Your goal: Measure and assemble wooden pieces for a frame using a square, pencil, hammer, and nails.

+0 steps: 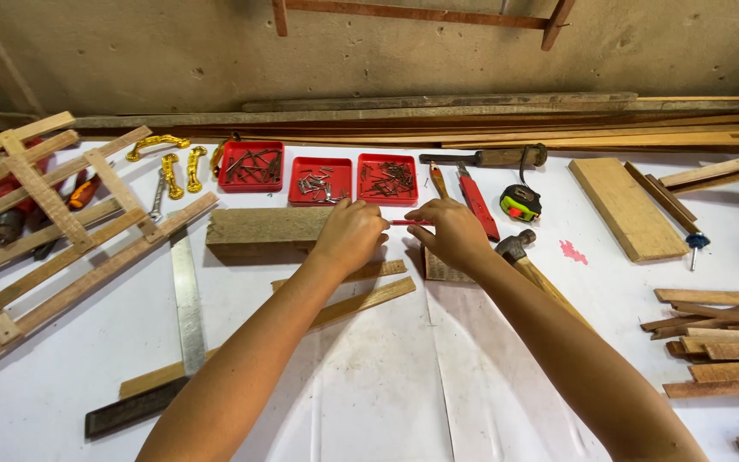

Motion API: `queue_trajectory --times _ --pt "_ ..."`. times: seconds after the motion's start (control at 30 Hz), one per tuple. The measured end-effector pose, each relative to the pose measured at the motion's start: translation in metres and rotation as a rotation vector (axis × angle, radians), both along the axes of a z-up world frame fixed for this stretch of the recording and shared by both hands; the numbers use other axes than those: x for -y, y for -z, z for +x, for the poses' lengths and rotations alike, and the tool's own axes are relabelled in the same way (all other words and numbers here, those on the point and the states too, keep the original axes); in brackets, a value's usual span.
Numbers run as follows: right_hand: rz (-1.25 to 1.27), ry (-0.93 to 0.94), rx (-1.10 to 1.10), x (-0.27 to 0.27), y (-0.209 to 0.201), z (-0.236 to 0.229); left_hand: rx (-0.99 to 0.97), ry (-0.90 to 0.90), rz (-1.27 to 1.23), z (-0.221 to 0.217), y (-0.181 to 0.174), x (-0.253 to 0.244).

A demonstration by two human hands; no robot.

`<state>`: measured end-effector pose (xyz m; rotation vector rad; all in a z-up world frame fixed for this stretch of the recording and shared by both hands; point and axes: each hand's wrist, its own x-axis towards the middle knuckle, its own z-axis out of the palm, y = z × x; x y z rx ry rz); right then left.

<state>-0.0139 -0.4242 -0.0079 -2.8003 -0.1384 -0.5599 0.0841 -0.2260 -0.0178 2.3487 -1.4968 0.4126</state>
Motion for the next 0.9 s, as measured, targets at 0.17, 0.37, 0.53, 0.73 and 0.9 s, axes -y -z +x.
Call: queue_trajectory --times 0.17,0.37,0.53,0.73,0.9 --pt "0.089 -0.035 -0.088 -0.06 -0.024 -0.019 0.029 -0.043 -0.034 -0.025 -0.021 -0.061" --pt "0.2 -0.125 -0.189 -0.148 -0.026 -0.039 0.02 -0.163 -0.021 -0.058 -0.036 -0.153" --pt "0.207 -0.269 -0.258 -0.221 -0.008 -0.04 -0.037 -0.304 0.081 -0.082 -0.027 -0.236" --pt "0.233 -0.351 -0.341 -0.292 0.0 -0.032 -0.18 -0.488 0.159 -0.095 -0.01 -0.3" --pt "0.297 -0.303 -0.401 -0.32 0.02 -0.004 -0.381 -0.511 0.256 -0.108 -0.032 -0.322"
